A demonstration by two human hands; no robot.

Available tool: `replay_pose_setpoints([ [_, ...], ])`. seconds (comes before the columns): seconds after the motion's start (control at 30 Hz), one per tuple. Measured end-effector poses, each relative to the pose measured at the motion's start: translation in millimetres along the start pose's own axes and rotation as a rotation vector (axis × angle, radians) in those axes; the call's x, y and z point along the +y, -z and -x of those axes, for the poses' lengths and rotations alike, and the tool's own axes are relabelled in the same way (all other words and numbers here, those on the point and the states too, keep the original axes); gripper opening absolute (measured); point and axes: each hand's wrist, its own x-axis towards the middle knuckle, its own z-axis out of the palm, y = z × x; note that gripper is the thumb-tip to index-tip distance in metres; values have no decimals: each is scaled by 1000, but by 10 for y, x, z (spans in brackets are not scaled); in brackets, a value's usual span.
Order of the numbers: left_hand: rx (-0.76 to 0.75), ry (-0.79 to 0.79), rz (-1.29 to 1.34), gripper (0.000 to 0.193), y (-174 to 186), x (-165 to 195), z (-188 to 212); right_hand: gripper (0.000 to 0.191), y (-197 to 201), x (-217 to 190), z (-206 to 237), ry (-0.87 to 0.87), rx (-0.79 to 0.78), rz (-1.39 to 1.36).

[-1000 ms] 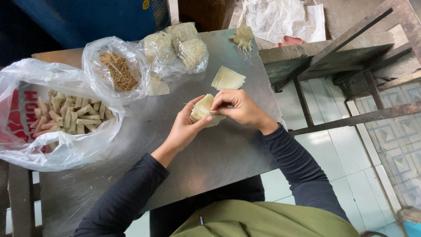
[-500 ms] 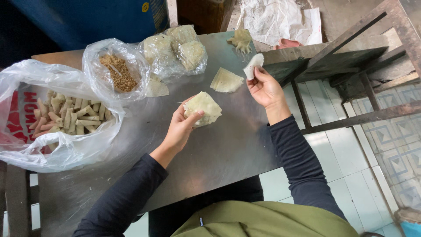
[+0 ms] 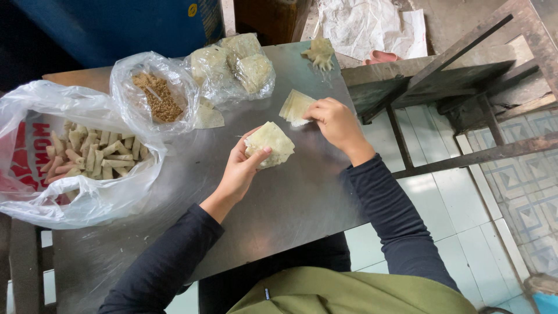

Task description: The person sits at a metal table and wraps pieces of filling in thin translucent sheets by hand, folding each sheet around the filling and placing the finished wrapped piece on a growing stack on the table. They repeatedly take new sheets and filling from plastic bags and continue wrapping one piece at a time.

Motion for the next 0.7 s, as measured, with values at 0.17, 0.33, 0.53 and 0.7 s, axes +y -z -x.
replay_pose_setpoints([
  [0.17,-12,-6,12,59,-2,0,-13,22,-6,22,20,2,-13,18],
  [0.33,-12,-10,14,59,2,-14,-23,26,9,12,38,8,-28,28],
  [0.53,-5,-2,6,60,6,-12,-6,22,23,-22,58,0,-55,34],
  [0.7,-3,5,-1,61,-12,11,3,19,3,-1,68,-4,-56,30],
])
